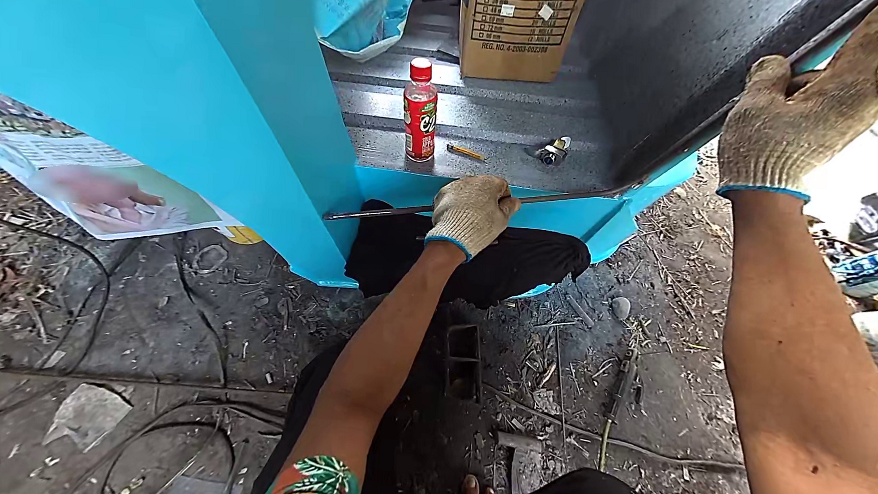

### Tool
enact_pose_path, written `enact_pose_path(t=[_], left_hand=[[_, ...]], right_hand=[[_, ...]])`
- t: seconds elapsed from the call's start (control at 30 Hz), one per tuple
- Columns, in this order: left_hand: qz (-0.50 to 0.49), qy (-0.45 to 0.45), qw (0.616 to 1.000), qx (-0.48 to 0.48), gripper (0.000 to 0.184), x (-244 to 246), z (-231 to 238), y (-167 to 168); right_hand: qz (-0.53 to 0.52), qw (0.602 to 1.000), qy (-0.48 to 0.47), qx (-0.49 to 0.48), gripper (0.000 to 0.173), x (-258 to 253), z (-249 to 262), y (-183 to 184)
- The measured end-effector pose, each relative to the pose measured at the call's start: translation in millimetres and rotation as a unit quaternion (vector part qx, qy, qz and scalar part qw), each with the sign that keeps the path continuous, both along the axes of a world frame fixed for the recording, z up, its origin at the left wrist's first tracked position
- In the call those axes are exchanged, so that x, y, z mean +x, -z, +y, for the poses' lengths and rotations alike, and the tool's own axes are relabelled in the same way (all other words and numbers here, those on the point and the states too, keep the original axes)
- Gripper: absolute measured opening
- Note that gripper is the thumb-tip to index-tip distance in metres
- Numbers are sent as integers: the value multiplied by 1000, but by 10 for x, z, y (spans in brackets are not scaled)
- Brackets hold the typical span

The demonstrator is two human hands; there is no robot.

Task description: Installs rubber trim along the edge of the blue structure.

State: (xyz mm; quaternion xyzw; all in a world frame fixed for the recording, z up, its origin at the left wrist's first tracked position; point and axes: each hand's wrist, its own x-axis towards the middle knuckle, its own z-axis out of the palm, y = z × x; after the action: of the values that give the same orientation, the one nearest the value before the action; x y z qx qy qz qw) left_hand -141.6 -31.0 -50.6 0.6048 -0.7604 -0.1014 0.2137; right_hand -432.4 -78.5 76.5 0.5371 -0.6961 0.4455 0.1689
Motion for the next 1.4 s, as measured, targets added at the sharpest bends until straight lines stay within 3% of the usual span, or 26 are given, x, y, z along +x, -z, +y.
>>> enact_pose_path(t=[0.2,0.3,0.63,1.27,1.4], left_hand=[[0,-1,1000,-6,31,41,39,-5],[-7,10,1000,-28,31,-4,64,-3],[16,-1,998,-66,27,-7,126,59],[15,-25,999,-42,28,-10,136,29],[13,-21,1000,-19,29,-61,148,-67]], right_hand=[[-11,1000,-24,-14,76,94,-17,19],[-11,999,11,-41,68,17,-53,42],[16,999,11,-41,75,-47,-66,56],[7,998,-2,-59,74,-24,-129,100],[10,1000,0,-21,72,-92,-72,60]])
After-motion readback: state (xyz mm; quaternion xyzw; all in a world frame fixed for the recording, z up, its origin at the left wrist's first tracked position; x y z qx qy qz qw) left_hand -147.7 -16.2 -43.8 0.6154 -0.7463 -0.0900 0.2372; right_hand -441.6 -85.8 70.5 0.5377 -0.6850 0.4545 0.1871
